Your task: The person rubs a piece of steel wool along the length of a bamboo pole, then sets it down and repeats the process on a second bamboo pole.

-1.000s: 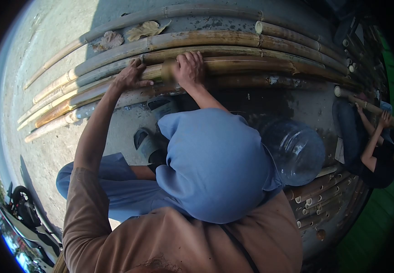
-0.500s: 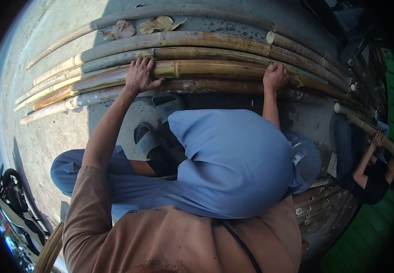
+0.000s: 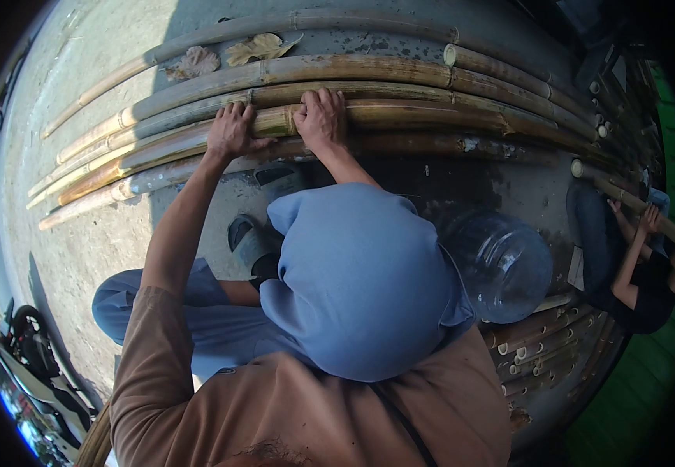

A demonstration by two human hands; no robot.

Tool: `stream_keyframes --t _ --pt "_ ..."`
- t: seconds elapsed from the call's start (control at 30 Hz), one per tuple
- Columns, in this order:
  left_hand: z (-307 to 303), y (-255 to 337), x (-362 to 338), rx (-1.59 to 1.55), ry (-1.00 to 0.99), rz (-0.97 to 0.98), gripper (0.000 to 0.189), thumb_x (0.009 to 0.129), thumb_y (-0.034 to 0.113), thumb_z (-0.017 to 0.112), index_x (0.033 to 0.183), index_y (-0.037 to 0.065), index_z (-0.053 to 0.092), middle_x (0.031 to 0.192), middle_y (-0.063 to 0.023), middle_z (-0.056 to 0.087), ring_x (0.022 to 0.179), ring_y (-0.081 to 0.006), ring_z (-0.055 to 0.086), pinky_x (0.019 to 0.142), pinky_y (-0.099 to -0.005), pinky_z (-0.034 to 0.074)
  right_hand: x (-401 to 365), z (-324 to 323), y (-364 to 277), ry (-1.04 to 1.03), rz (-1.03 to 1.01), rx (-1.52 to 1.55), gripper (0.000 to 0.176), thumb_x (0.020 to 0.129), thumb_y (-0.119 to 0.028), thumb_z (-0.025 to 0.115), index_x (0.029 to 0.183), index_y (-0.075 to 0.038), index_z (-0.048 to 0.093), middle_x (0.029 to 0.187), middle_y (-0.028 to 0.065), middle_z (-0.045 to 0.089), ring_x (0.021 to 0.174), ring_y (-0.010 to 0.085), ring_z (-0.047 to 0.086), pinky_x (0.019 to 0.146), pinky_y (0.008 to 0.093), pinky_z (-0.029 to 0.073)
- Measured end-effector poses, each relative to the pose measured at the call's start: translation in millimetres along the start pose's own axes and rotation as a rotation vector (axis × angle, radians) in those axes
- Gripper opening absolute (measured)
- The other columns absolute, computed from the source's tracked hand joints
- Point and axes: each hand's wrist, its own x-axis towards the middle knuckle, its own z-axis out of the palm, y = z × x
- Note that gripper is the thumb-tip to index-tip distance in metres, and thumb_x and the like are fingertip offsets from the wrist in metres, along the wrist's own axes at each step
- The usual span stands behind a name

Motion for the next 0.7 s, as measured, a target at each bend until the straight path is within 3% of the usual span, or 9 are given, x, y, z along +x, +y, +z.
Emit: stream_keyframes --t 0.1,0.13,0.23,0.33,0.4,0.47,0.57,0.63,0.7 --pt "6.1 -7.2 6.0 -0.039 -0.015 0.030 0.092 0.075 0.077 0.075 0.131 0.006 0.061 0.126 -0.0225 0.063 0.124 -0.0391 0.059 0.111 -0.0493 0.042 -0.4 -49.1 70.9 0.128 0.163 -0.187 0.015 0.081 -0.015 0.067 0.095 -0.010 0.069 0.097 0.0148 0.064 0.096 0.0386 0.061 0.091 0.0525 0.049" --pt "-0.5 -8.6 7.4 -0.060 -0.014 0.055 0.094 0.076 0.079 0.074 0.131 0.004 0.062 0.123 -0.0239 0.066 0.121 -0.0399 0.062 0.107 -0.0491 0.047 1.9 -69.9 99.6 0.185 0.172 -0.260 0.016 0.083 -0.016 0.067 0.098 -0.011 0.070 0.098 0.0144 0.065 0.096 0.0394 0.061 0.092 0.0528 0.050" --pt "-12.5 -14.5 24.0 -0.153 -0.206 0.029 0.095 0.077 0.081 0.073 0.129 0.002 0.064 0.116 -0.0250 0.070 0.116 -0.0426 0.066 0.100 -0.0503 0.053 -0.9 -119.9 191.7 0.223 0.346 -0.417 0.018 0.084 -0.018 0.068 0.100 -0.011 0.070 0.104 0.0140 0.067 0.103 0.0385 0.063 0.095 0.0537 0.050" --pt "-19.1 -15.7 29.0 -0.159 -0.228 0.062 0.098 0.076 0.083 0.072 0.126 -0.002 0.067 0.115 -0.0251 0.071 0.113 -0.0438 0.068 0.098 -0.0505 0.054 2.1 -141.4 229.2 0.199 0.433 -0.484 0.019 0.087 -0.018 0.065 0.103 -0.009 0.070 0.108 0.0157 0.066 0.106 0.0387 0.063 0.097 0.0548 0.050" --pt "-17.0 -14.4 24.9 -0.175 -0.205 0.065 0.099 0.075 0.084 0.071 0.125 -0.002 0.068 0.120 -0.0248 0.068 0.116 -0.0434 0.066 0.099 -0.0504 0.054 -0.1 -122.3 210.1 0.180 0.390 -0.500 0.019 0.087 -0.019 0.065 0.103 -0.009 0.070 0.107 0.0155 0.066 0.106 0.0386 0.063 0.097 0.0544 0.049" --pt "-9.2 -17.7 23.3 -0.200 -0.127 0.088 0.100 0.074 0.085 0.071 0.124 -0.001 0.069 0.126 -0.0245 0.066 0.119 -0.0431 0.064 0.099 -0.0506 0.054 4.6 -92.5 146.3 0.137 0.350 -0.400 0.017 0.086 -0.018 0.064 0.099 -0.008 0.069 0.102 0.0153 0.064 0.104 0.0381 0.062 0.098 0.0538 0.048" --pt "-1.9 -19.5 22.1 -0.137 -0.043 0.116 0.100 0.073 0.086 0.071 0.125 0.000 0.070 0.133 -0.0234 0.061 0.122 -0.0444 0.062 0.101 -0.0516 0.053 0.5 -22.1 33.1 0.057 0.034 -0.117 0.013 0.085 -0.015 0.064 0.095 -0.007 0.066 0.098 0.0147 0.062 0.101 0.0380 0.060 0.098 0.0536 0.047" --pt "-3.6 -18.3 21.6 -0.148 -0.080 0.085 0.101 0.073 0.086 0.071 0.129 0.002 0.068 0.133 -0.0241 0.061 0.124 -0.0449 0.060 0.101 -0.0525 0.053 -1.3 4.5 -28.1 -0.064 -0.045 0.010 0.013 0.084 -0.015 0.066 0.094 -0.007 0.065 0.103 0.0152 0.061 0.116 0.0371 0.059 0.114 0.0583 0.042" --pt "-7.5 -16.3 20.8 -0.158 -0.110 0.055 0.102 0.073 0.086 0.071 0.133 0.004 0.066 0.133 -0.0249 0.061 0.127 -0.0454 0.059 0.102 -0.0534 0.053 -0.3 16.4 -42.4 -0.087 -0.118 -0.014 0.014 0.084 -0.016 0.067 0.096 -0.008 0.064 0.105 0.0140 0.062 0.117 0.0362 0.059 0.118 0.0600 0.038"
